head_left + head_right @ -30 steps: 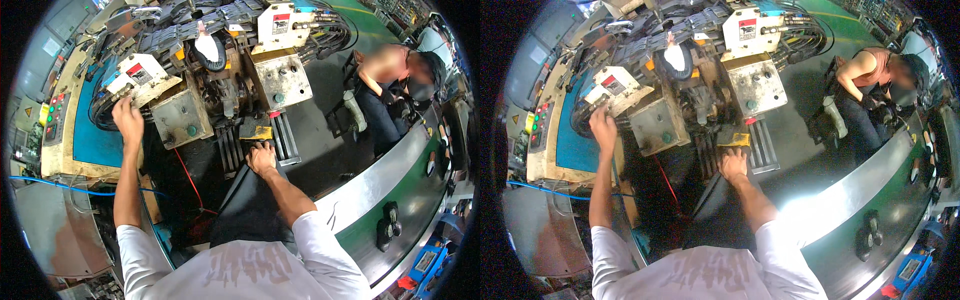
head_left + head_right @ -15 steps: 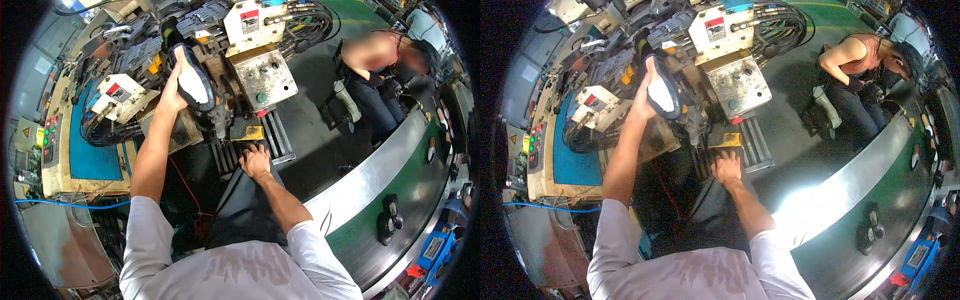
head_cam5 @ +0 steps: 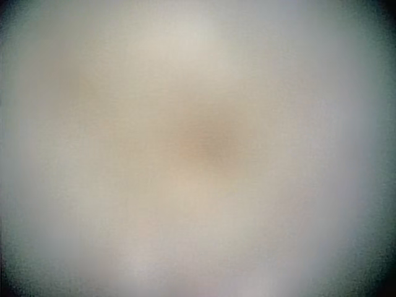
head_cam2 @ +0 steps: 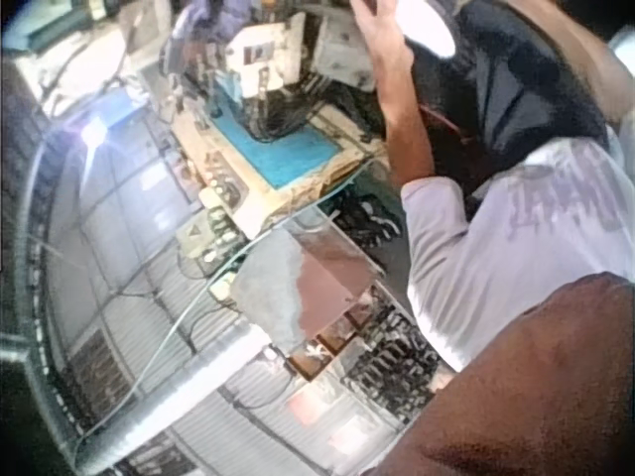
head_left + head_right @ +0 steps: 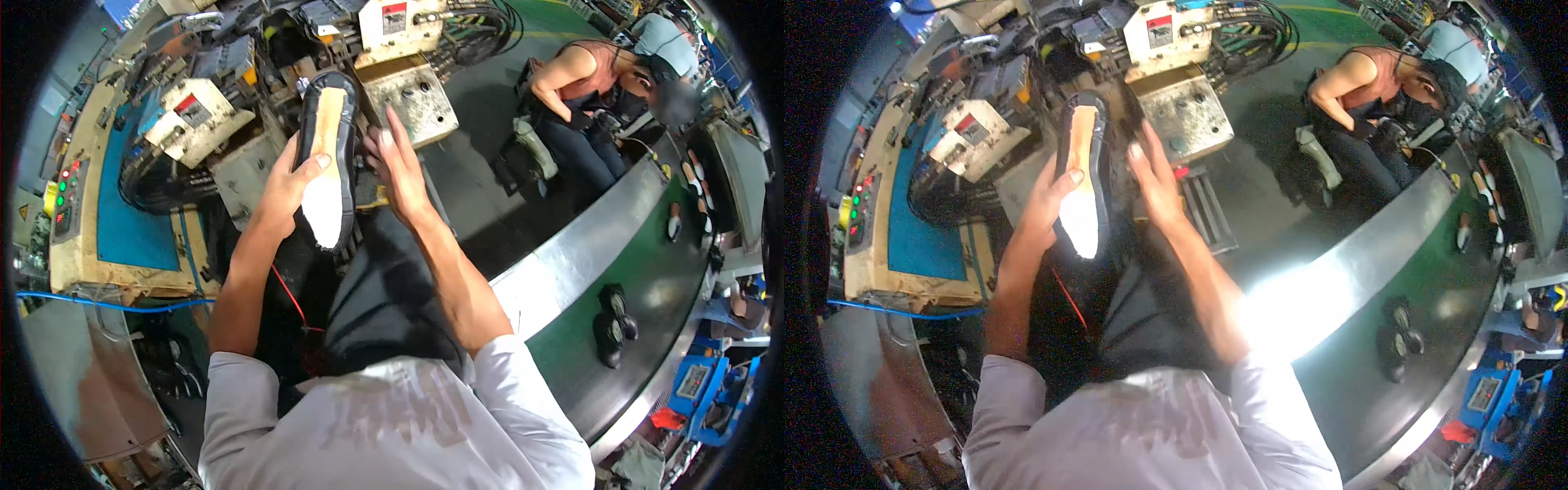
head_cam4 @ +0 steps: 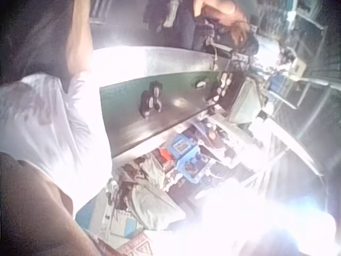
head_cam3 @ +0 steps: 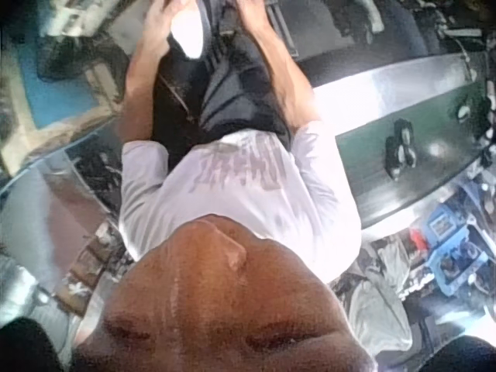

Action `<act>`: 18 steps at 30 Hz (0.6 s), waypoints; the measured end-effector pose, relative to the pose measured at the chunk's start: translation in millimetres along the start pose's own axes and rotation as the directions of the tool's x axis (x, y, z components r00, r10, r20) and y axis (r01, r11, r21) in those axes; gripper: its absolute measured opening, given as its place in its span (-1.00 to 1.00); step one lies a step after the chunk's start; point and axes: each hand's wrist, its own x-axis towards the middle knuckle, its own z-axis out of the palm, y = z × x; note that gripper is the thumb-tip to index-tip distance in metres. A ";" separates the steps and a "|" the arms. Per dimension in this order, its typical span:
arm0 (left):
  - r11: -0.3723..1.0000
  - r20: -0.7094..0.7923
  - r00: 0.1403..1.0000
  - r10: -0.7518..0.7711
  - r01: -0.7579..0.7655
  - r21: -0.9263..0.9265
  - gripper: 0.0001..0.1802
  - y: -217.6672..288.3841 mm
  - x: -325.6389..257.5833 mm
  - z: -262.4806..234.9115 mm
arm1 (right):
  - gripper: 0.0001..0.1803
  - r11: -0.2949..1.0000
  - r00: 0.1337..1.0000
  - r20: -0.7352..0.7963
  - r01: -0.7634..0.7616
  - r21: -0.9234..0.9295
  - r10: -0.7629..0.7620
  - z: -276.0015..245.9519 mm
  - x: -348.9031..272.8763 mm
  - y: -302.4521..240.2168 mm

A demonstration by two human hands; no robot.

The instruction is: The person repeatedly picks up black shoes from a conveyor belt and places them into a machine. They operate the machine to process the shoe soles and then return the shoes to the belt. This cycle is repeated for multiple shoes.

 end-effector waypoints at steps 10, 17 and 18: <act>0.835 0.188 0.981 0.043 0.068 -0.546 -0.11 -76.3 -168.9 24.0 | -0.25 0.976 0.999 0.007 -0.053 0.213 0.053 35.8 -82.8 19.8; 0.762 -0.066 0.997 -0.029 -0.021 -0.648 -0.13 -116.4 -259.3 -9.3 | -0.23 0.973 0.948 0.219 -0.231 -0.028 0.232 94.2 -130.0 54.1; 0.734 -0.141 0.990 -0.033 -0.072 -0.675 -0.16 -110.4 -272.3 -7.2 | -0.22 0.956 0.910 0.293 -0.270 -0.114 0.292 98.7 -132.4 52.5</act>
